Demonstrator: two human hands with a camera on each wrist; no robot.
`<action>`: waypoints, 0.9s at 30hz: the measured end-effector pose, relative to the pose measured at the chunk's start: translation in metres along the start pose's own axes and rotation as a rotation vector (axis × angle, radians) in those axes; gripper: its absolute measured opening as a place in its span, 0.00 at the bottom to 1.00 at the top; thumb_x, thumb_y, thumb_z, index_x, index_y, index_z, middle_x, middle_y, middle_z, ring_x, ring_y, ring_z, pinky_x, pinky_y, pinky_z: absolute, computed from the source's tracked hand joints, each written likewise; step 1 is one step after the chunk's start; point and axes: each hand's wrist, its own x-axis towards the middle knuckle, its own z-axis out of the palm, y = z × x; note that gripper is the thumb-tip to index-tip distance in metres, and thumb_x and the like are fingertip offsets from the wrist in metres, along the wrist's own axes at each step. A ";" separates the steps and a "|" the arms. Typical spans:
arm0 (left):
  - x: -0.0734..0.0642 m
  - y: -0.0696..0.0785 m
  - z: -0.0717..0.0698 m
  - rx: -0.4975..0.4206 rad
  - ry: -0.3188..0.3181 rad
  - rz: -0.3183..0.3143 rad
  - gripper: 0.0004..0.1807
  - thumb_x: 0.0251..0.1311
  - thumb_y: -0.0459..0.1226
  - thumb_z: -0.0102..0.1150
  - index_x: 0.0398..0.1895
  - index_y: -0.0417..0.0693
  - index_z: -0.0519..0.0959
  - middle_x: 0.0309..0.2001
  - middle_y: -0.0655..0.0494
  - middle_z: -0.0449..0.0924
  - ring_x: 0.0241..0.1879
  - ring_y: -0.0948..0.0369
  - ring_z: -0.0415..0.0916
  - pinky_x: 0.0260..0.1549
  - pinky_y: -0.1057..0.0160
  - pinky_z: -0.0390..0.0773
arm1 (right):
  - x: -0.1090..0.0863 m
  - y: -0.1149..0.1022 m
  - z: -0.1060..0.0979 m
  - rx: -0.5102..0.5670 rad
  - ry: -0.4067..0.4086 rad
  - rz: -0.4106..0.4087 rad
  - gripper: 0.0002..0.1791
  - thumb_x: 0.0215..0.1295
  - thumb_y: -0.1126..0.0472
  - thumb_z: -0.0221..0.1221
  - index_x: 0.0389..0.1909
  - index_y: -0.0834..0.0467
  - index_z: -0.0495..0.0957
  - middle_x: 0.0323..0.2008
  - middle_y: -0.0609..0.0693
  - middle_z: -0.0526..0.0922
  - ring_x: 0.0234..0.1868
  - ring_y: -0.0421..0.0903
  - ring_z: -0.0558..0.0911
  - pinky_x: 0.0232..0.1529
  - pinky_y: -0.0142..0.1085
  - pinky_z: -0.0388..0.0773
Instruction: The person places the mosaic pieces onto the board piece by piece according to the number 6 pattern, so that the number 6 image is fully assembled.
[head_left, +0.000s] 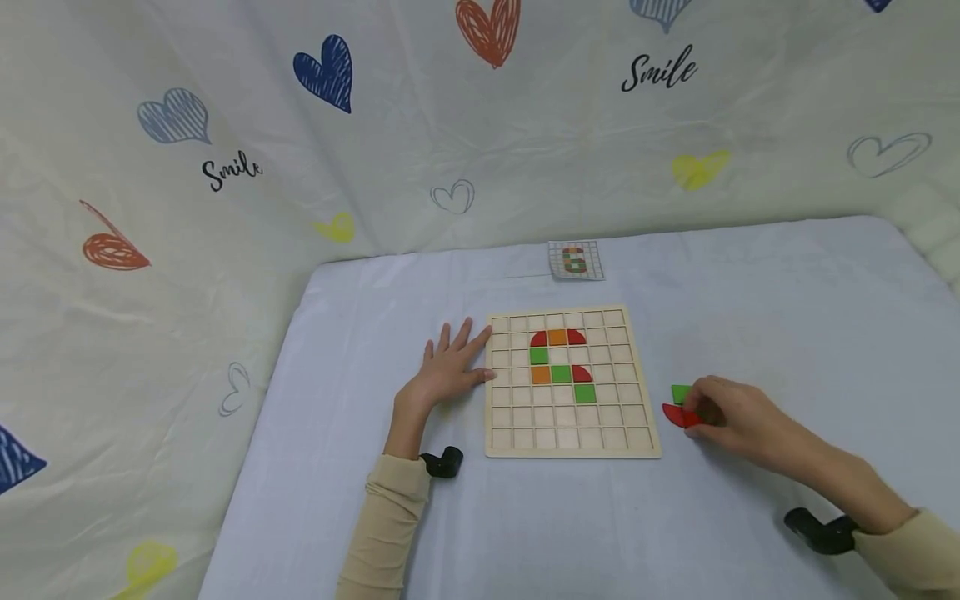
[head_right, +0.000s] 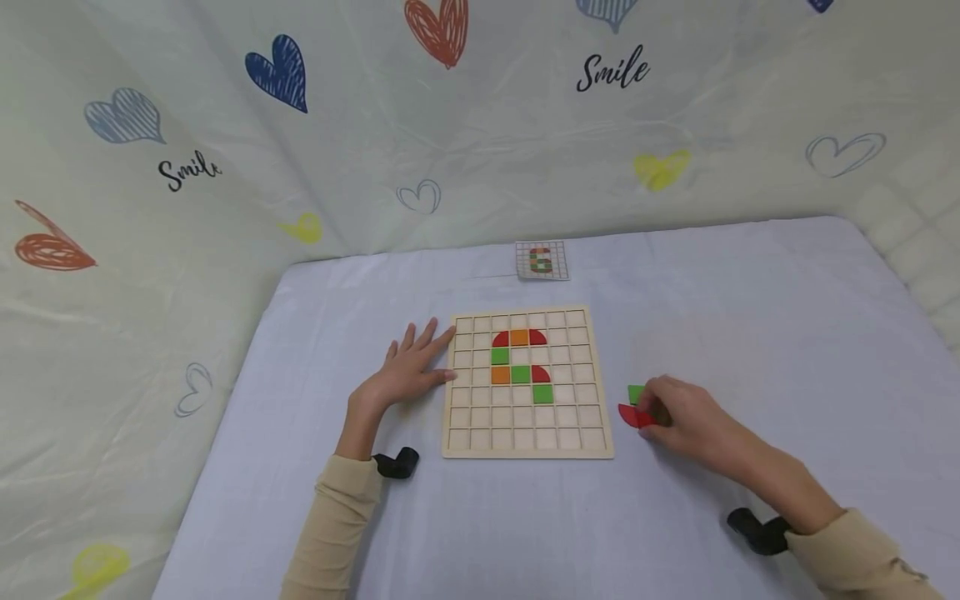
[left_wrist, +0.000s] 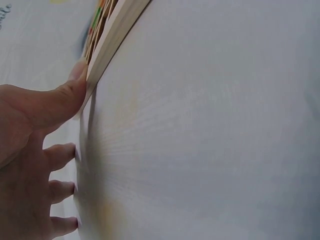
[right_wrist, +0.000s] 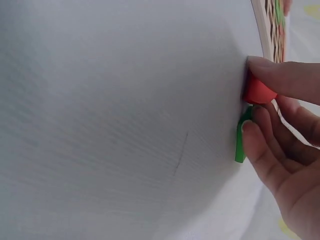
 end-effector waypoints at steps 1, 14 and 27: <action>0.000 0.000 0.000 -0.001 0.000 0.000 0.42 0.73 0.55 0.55 0.84 0.63 0.49 0.85 0.52 0.34 0.82 0.42 0.24 0.77 0.33 0.33 | 0.000 0.000 0.000 0.017 -0.005 0.000 0.17 0.48 0.70 0.77 0.34 0.58 0.78 0.31 0.44 0.81 0.31 0.37 0.74 0.31 0.29 0.78; 0.000 0.002 -0.002 0.001 -0.003 0.003 0.42 0.73 0.55 0.56 0.84 0.62 0.49 0.85 0.51 0.34 0.82 0.42 0.24 0.76 0.33 0.34 | 0.002 -0.001 -0.003 0.032 0.133 -0.203 0.17 0.48 0.72 0.77 0.36 0.52 0.83 0.34 0.38 0.86 0.33 0.28 0.78 0.35 0.28 0.83; 0.000 0.001 -0.002 -0.016 -0.008 -0.007 0.43 0.72 0.55 0.57 0.84 0.63 0.49 0.85 0.52 0.33 0.82 0.43 0.23 0.77 0.33 0.33 | 0.015 -0.017 0.000 0.237 0.035 -0.168 0.14 0.57 0.70 0.72 0.40 0.49 0.87 0.38 0.37 0.88 0.37 0.32 0.84 0.41 0.26 0.84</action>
